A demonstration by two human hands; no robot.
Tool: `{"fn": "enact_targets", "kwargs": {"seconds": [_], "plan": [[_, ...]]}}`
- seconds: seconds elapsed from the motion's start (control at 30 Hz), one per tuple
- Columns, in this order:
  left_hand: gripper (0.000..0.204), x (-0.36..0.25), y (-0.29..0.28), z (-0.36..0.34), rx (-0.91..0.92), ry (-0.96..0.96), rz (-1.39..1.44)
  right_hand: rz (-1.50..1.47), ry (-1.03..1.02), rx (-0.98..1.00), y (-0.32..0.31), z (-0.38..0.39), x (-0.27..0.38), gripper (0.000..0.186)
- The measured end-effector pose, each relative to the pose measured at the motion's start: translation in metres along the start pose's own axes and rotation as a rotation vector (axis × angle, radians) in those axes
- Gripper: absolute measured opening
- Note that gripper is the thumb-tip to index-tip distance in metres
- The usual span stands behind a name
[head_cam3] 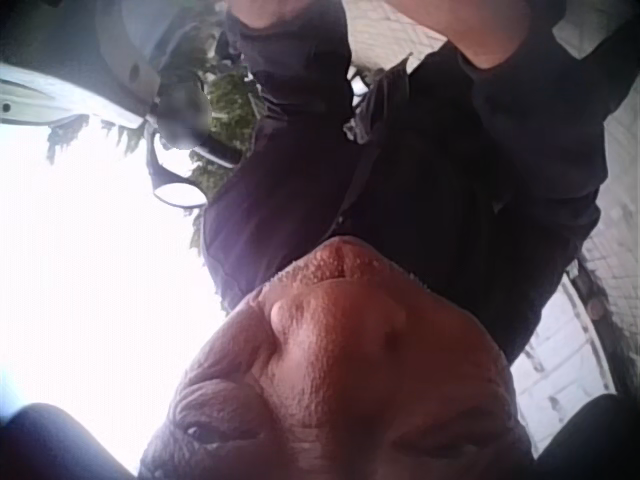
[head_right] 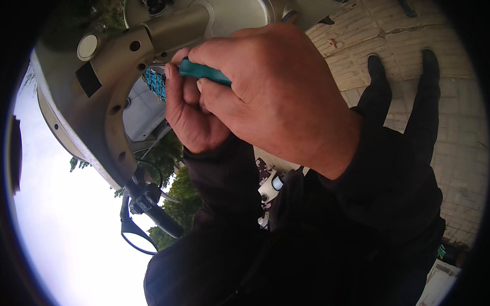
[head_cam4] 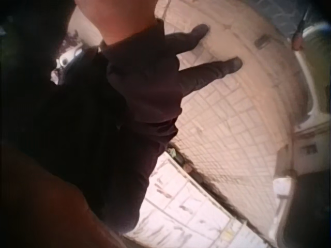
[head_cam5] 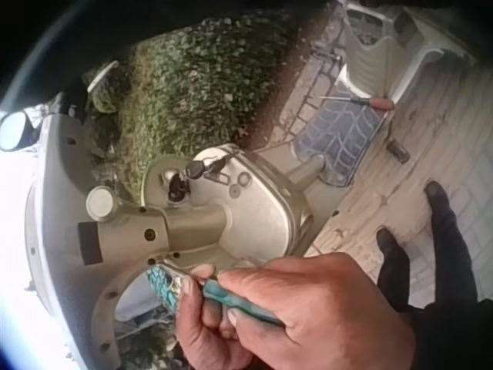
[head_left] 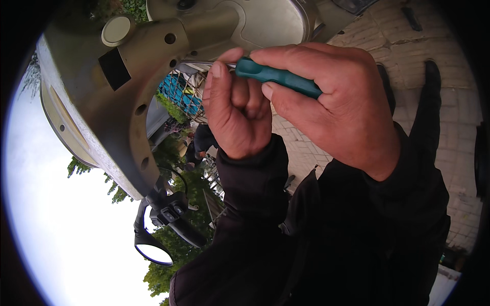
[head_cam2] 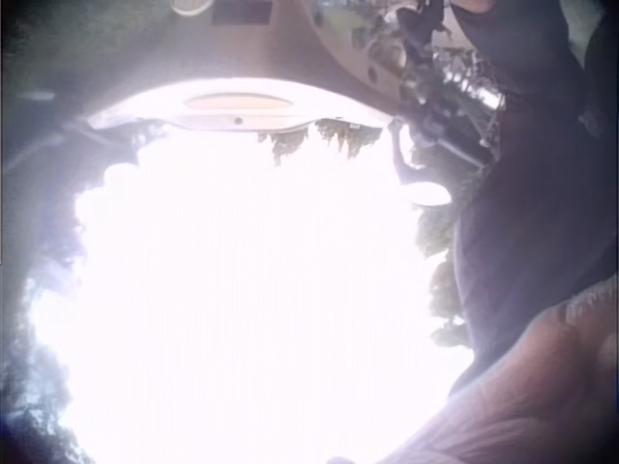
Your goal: The person uses a screwdriver to loosen and remove screws from the front panel of a scooter's handlebar assembly. They repeatedly insert the screwdriver, turn it, and remove screws, then reinsert the screwdriver to continue the process.
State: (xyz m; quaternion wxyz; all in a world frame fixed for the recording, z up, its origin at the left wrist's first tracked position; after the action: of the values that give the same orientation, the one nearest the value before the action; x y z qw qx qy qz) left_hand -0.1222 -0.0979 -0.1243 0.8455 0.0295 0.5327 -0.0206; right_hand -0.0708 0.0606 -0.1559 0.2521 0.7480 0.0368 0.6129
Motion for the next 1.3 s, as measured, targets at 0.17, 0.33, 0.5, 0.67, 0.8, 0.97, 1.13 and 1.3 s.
{"fn": "enact_targets", "kwargs": {"seconds": [0.17,0.33,0.5,0.67,0.8,0.97,1.13,1.3], "plan": [[0.035,-0.003,-0.001,0.001,-0.017,-0.004,0.016,0.045,0.017,0.038,0.001,-0.003,-0.003,0.031],[0.036,-0.007,0.001,-0.001,-0.036,-0.011,0.067,0.009,0.082,0.067,0.008,-0.01,-0.004,0.03],[0.036,-0.012,0.001,-0.004,-0.056,-0.007,0.092,0.08,0.048,0.131,0.016,-0.025,0.013,0.028],[0.037,-0.018,0.006,-0.005,-0.11,0.006,0.09,0.476,-0.143,0.107,0.024,-0.032,0.053,0.023],[0.038,-0.017,-0.004,0.002,-0.405,0.012,-0.043,0.762,-0.194,0.152,0.039,-0.024,0.067,0.019],[0.035,-0.013,0.004,-0.004,-0.171,0.012,0.075,0.682,-0.269,0.138,0.027,-0.026,0.06,0.019],[0.032,-0.014,0.005,-0.007,-0.058,-0.01,0.119,-0.384,0.624,0.195,0.008,-0.026,-0.001,0.027],[0.033,-0.017,0.006,-0.006,-0.047,-0.05,0.106,-0.253,0.481,0.221,0.01,-0.037,0.011,0.028]]}}
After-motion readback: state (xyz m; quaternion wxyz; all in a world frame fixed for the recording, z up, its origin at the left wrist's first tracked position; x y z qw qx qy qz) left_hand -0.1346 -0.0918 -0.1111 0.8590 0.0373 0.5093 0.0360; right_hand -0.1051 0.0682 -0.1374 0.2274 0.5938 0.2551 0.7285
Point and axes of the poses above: each hand's wrist, its own z-axis away from the middle knuckle, its own y-axis out of the palm, x = y × z, the point moved 7 cm from there along -z, towards the middle knuckle, and after that the axes turned 2 degrees about -z, right-handed, at the moved point
